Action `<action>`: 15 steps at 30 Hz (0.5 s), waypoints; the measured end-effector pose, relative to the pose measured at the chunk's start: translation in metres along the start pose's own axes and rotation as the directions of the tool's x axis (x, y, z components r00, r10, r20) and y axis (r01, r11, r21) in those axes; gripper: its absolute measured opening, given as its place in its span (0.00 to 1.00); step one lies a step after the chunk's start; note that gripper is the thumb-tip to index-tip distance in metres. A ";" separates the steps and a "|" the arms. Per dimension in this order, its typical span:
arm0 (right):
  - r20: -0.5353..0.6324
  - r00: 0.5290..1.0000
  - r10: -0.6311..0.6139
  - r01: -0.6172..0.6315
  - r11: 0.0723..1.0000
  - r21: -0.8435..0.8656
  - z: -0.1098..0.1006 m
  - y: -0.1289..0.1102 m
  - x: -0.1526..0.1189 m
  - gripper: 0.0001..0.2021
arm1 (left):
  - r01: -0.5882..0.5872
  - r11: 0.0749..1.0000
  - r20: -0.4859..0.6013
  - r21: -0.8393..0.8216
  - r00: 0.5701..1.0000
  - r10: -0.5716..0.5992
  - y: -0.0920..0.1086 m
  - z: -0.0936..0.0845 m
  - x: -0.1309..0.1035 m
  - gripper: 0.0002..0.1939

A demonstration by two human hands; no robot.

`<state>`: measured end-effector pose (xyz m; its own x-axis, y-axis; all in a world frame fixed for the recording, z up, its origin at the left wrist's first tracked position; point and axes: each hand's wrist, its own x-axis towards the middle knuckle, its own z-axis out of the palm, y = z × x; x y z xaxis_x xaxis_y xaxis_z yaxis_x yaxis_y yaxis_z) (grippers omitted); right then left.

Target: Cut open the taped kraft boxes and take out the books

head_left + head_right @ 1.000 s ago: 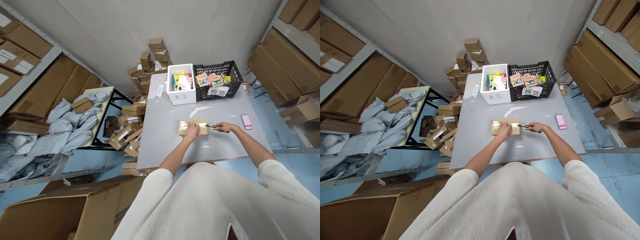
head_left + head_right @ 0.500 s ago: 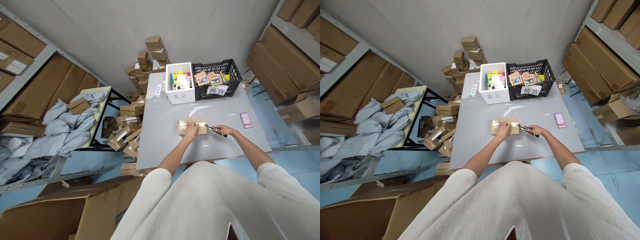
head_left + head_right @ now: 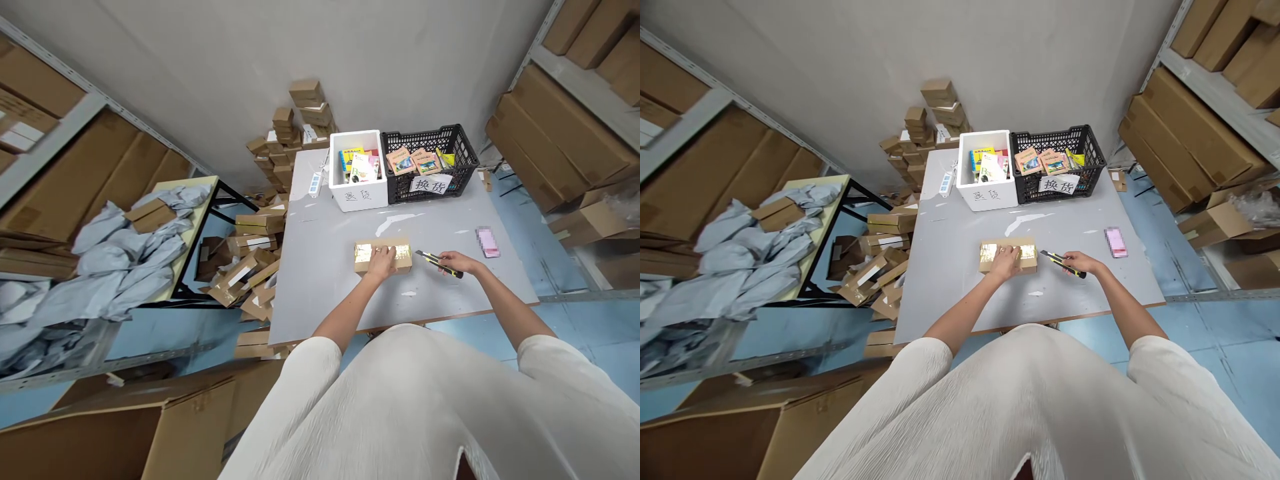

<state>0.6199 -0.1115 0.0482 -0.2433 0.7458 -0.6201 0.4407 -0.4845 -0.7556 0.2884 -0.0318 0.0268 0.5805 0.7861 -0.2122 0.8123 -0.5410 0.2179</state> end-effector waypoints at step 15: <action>-0.232 0.896 -0.378 0.150 0.750 -0.644 0.033 -0.009 0.007 0.23 | 0.110 0.992 -0.076 -0.069 0.990 -0.115 0.005 -0.013 0.027 0.26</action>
<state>0.5858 -0.1173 0.0440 -0.1842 0.9577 -0.2211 0.8505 0.0426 -0.5242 0.3075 -0.0097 0.0346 0.4771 0.8636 -0.1629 0.8654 -0.4293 0.2585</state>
